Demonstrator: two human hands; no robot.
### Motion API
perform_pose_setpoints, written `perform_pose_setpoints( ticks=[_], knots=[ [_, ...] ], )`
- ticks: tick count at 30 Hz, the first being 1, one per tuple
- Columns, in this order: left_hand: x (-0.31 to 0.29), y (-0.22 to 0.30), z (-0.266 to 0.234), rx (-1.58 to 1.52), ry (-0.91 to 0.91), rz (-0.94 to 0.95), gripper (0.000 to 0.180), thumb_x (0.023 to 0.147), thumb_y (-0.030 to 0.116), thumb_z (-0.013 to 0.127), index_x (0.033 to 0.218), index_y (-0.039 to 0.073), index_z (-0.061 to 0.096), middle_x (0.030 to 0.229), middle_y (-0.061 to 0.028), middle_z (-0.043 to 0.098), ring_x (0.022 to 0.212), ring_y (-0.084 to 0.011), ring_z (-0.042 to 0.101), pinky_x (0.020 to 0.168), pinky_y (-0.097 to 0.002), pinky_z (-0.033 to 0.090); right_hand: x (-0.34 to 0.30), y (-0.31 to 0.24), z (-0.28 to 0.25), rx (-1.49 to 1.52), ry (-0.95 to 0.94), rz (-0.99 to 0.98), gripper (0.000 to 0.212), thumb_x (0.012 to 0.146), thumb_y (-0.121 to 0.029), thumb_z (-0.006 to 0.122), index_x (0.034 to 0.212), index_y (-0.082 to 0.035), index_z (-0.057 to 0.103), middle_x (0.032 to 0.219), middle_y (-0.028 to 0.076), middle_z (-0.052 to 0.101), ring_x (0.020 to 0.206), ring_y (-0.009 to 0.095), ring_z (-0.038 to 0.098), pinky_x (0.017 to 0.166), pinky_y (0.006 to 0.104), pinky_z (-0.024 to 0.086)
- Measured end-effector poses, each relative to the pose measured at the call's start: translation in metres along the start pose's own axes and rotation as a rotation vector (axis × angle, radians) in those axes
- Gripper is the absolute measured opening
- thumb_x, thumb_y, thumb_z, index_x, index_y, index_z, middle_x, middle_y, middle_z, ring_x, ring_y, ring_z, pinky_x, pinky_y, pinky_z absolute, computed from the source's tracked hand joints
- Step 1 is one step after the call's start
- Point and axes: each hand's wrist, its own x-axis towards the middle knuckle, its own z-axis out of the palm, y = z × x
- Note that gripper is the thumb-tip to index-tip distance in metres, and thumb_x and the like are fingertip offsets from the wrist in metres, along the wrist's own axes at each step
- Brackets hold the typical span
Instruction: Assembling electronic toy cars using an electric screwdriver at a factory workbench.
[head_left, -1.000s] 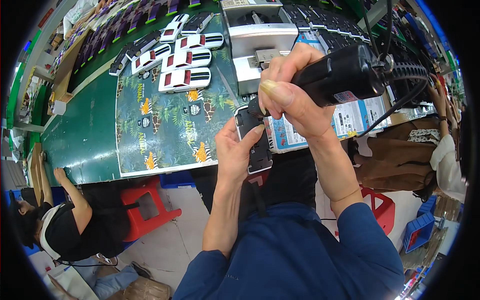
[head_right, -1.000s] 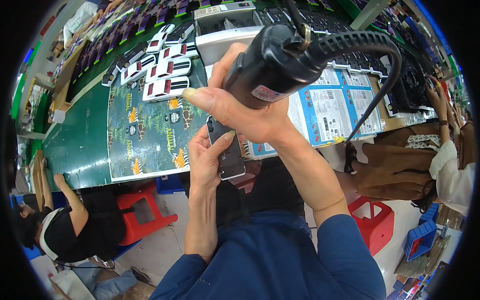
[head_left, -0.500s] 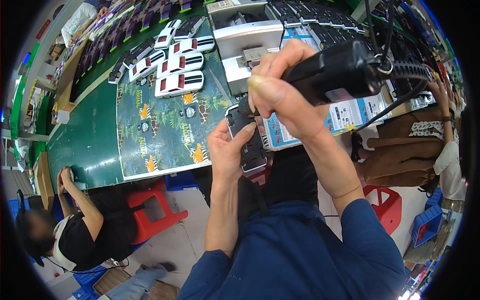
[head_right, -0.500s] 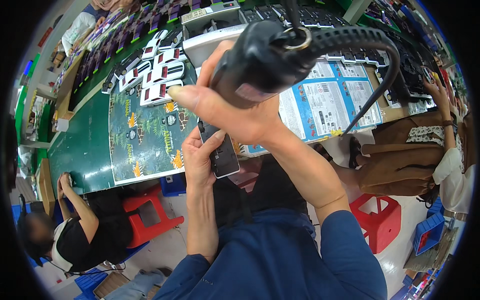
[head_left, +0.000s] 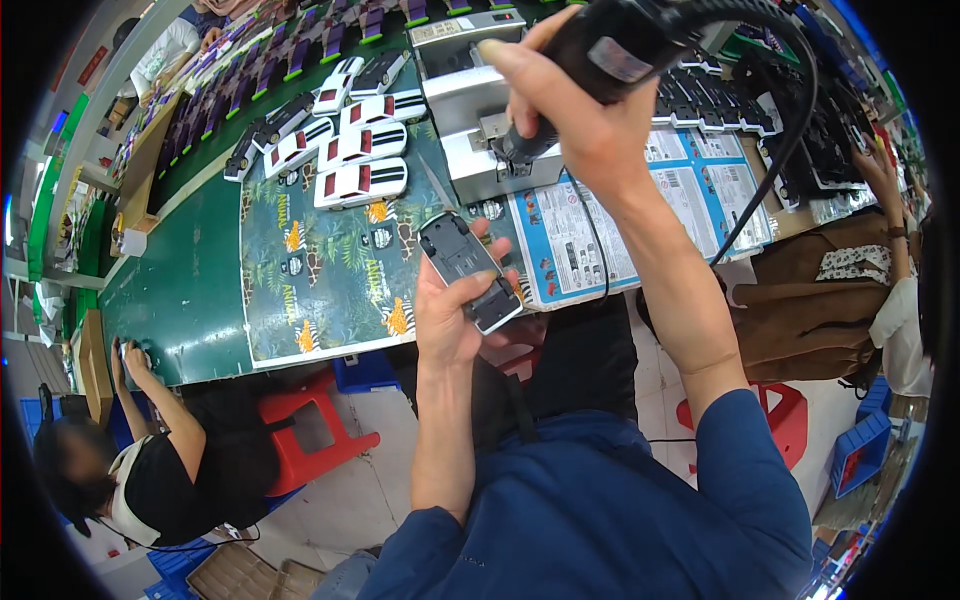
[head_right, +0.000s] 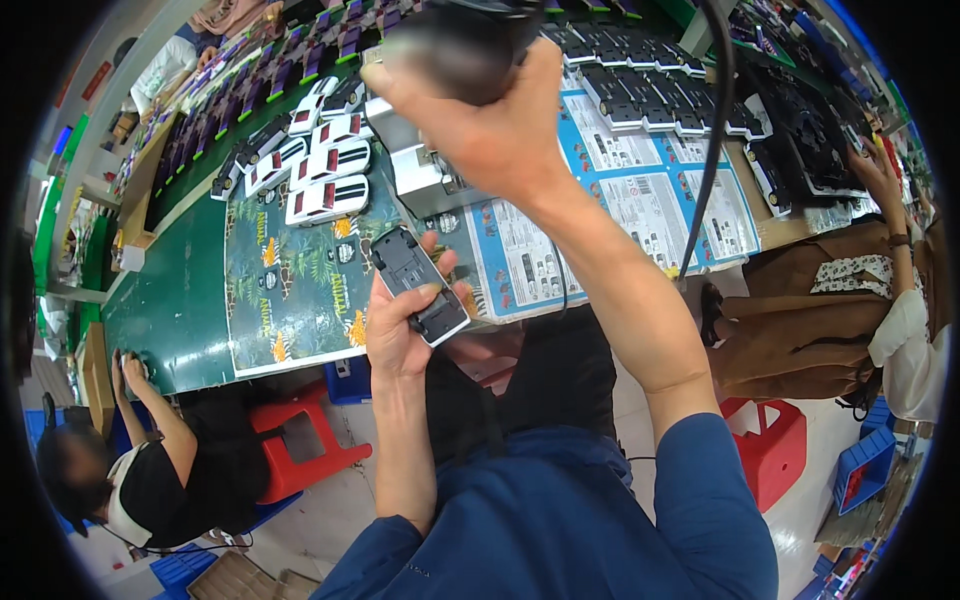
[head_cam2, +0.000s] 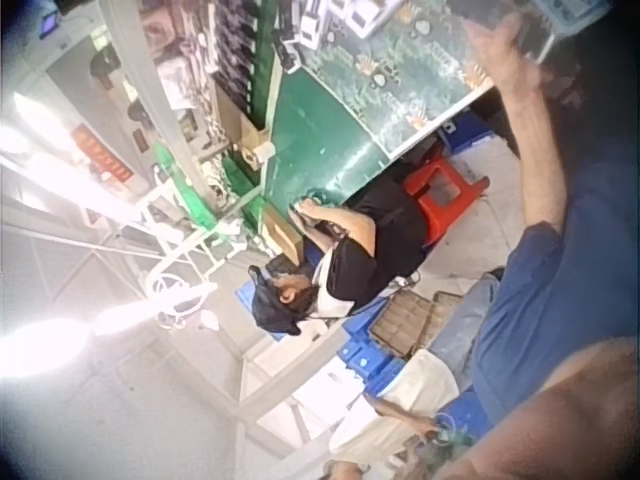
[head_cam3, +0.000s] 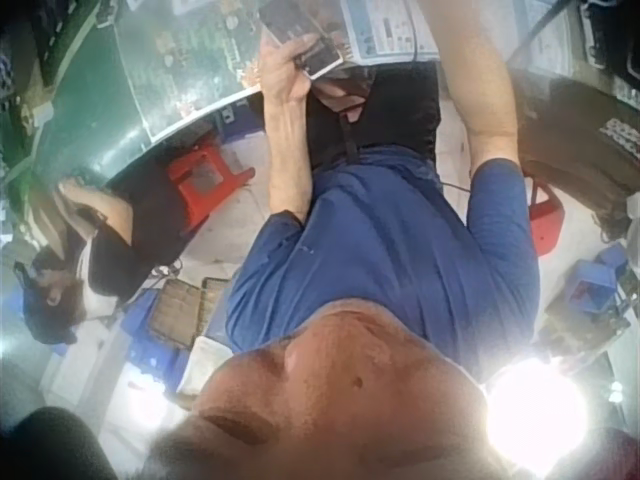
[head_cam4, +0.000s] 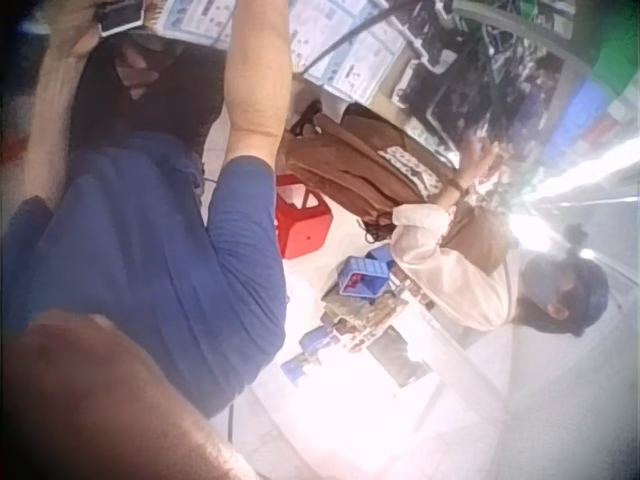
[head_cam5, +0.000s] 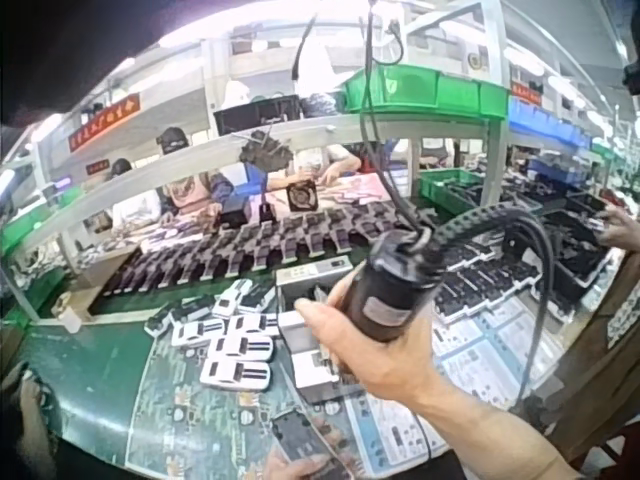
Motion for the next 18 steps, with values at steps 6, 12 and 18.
perform_pose_setpoints(
  ticks=[6, 12, 18],
  knots=[
    [0.007, -0.002, -0.009, -0.066, 0.093, 0.012, 0.063, 0.074, -0.018, 0.055, 0.131, 0.005, 0.044, 0.128, -0.0178, 0.056, 0.11, -0.0313, 0.061, 0.081, -0.0507, 0.06, 0.0, 0.004, 0.013, -0.085, -0.168, 0.083, 0.016, 0.085, -0.014, 0.07, 0.077, -0.002, 0.062, 0.058, 0.001, 0.055, 0.048, 0.008, 0.052, 0.05, 0.0241, 0.044],
    [0.013, -0.003, 0.001, -0.099, 0.144, 0.007, 0.058, 0.074, -0.017, 0.057, 0.127, 0.004, 0.044, 0.124, -0.0164, 0.056, 0.107, -0.0293, 0.062, 0.079, -0.0466, 0.059, -0.042, -0.051, -0.011, 0.399, -0.103, 0.4, 0.015, 0.085, -0.012, 0.07, 0.081, -0.001, 0.062, 0.054, 0.002, 0.055, 0.042, 0.009, 0.051, 0.044, 0.0227, 0.04],
    [0.016, -0.004, -0.01, -0.113, 0.096, -0.022, 0.058, 0.074, -0.017, 0.058, 0.126, 0.005, 0.045, 0.122, -0.0148, 0.058, 0.108, -0.0288, 0.062, 0.077, -0.0453, 0.06, -0.069, -0.063, -0.003, 0.367, -0.134, 0.486, 0.014, 0.084, -0.009, 0.064, 0.084, -0.001, 0.053, 0.058, 0.005, 0.051, 0.044, 0.01, 0.047, 0.046, 0.0254, 0.041]
  ],
)
